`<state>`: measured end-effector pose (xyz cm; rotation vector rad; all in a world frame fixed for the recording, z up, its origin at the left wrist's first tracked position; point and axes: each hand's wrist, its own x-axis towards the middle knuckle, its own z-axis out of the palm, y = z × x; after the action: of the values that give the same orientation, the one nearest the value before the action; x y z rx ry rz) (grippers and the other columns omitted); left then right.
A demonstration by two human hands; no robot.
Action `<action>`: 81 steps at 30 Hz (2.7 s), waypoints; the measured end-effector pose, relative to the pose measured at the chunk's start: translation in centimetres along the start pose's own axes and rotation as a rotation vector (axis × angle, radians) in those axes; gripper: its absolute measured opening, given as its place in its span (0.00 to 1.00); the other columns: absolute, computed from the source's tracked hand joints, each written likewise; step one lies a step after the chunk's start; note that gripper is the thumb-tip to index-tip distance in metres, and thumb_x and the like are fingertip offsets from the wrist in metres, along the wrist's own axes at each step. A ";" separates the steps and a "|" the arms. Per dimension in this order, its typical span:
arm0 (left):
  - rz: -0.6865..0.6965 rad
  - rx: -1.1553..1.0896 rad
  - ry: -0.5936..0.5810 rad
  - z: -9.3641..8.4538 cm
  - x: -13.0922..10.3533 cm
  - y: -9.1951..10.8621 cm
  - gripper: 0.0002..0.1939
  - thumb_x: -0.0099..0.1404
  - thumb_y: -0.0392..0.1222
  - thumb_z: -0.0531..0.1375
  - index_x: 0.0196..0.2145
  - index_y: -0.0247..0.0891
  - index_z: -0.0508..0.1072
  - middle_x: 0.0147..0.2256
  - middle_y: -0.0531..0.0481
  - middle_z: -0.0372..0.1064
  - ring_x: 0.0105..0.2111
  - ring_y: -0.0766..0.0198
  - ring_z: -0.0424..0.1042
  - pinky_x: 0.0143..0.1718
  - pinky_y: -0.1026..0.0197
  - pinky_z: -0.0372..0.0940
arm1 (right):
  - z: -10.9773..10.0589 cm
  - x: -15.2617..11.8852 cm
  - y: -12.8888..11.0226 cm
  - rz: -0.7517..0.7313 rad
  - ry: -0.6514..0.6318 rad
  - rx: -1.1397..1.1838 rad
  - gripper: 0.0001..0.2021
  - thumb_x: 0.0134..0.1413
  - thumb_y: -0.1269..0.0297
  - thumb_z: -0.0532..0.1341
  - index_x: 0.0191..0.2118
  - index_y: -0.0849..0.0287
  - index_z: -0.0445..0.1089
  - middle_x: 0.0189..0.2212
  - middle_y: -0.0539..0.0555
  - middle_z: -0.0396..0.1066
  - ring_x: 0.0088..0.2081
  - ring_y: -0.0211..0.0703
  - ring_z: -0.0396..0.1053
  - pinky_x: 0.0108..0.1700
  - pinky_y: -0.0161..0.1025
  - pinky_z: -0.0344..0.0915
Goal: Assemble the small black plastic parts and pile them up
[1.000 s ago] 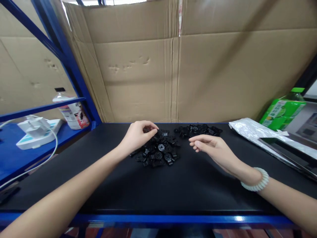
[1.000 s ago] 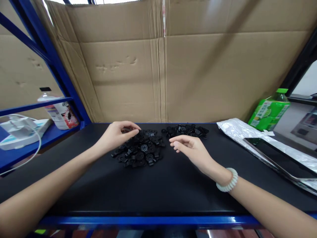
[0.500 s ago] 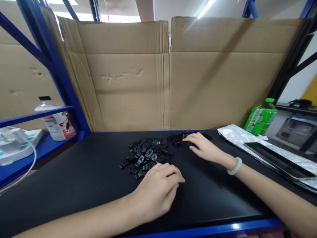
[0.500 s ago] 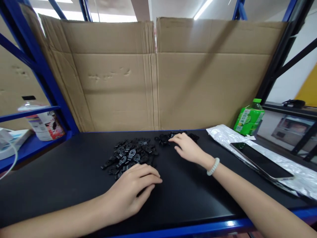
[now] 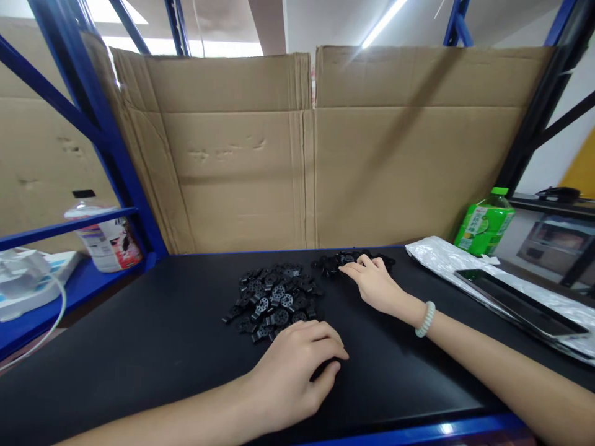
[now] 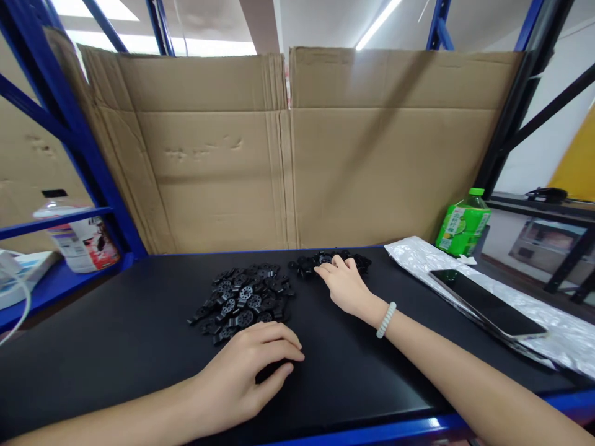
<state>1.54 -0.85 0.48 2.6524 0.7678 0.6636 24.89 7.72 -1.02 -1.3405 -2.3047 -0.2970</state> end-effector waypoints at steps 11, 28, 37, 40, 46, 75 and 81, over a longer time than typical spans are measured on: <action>-0.238 -0.324 0.248 -0.8 0.9 -0.1 0.13 0.59 0.31 0.57 0.41 0.38 0.74 0.38 0.47 0.72 0.34 0.62 0.72 0.39 0.59 0.67 | -3.0 -0.7 -2.9 0.218 0.184 0.863 0.12 0.55 0.60 0.62 0.42 0.59 0.72 0.37 0.55 0.75 0.38 0.43 0.71 0.41 0.41 0.67; -0.198 -1.002 0.247 -1.1 1.3 -1.4 0.08 0.60 0.37 0.65 0.38 0.39 0.74 0.42 0.48 0.72 0.45 0.60 0.70 0.48 0.59 0.64 | -3.0 -2.7 -6.6 0.258 -0.714 2.113 0.22 0.41 0.70 0.72 0.41 0.58 0.63 0.27 0.50 0.70 0.26 0.34 0.67 0.26 0.30 0.55; -0.317 -1.082 0.052 -1.8 1.2 0.4 0.11 0.56 0.46 0.67 0.36 0.37 0.79 0.28 0.50 0.72 0.27 0.65 0.70 0.33 0.62 0.66 | -3.0 -3.3 -7.0 0.277 -0.806 2.018 0.20 0.45 0.69 0.70 0.43 0.60 0.64 0.28 0.51 0.71 0.23 0.32 0.68 0.26 0.30 0.60; -0.430 -1.075 0.217 -1.6 1.2 0.2 0.08 0.54 0.42 0.69 0.32 0.36 0.80 0.26 0.51 0.75 0.26 0.66 0.71 0.34 0.64 0.65 | -3.4 -3.2 -7.2 0.324 -0.548 1.864 0.15 0.52 0.62 0.66 0.44 0.60 0.65 0.31 0.53 0.72 0.27 0.36 0.72 0.26 0.30 0.63; -0.583 -0.914 0.397 -1.1 1.1 -0.8 0.05 0.52 0.39 0.69 0.29 0.38 0.82 0.27 0.51 0.78 0.29 0.67 0.71 0.33 0.66 0.63 | -3.5 -3.1 -7.9 0.286 -0.180 1.442 0.15 0.53 0.54 0.64 0.36 0.64 0.70 0.23 0.51 0.70 0.22 0.35 0.68 0.21 0.31 0.65; -0.507 0.056 0.310 -8.7 2.3 -7.8 0.07 0.54 0.40 0.62 0.26 0.36 0.78 0.20 0.51 0.70 0.21 0.65 0.63 0.25 0.63 0.56 | -2.2 -2.7 -4.1 0.386 0.304 1.173 0.13 0.60 0.56 0.57 0.33 0.61 0.72 0.20 0.48 0.65 0.20 0.32 0.60 0.21 0.30 0.58; -0.432 0.183 0.404 -7.5 2.5 -7.6 0.11 0.57 0.36 0.59 0.37 0.32 0.78 0.29 0.47 0.73 0.24 0.65 0.63 0.30 0.61 0.58 | -1.6 -1.7 -1.7 0.176 0.224 0.621 0.13 0.63 0.61 0.51 0.43 0.61 0.69 0.29 0.55 0.70 0.26 0.39 0.65 0.27 0.37 0.66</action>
<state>-3.59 7.85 4.66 2.3979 1.5222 1.0544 24.57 4.94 -0.38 -1.1045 -1.8536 0.2935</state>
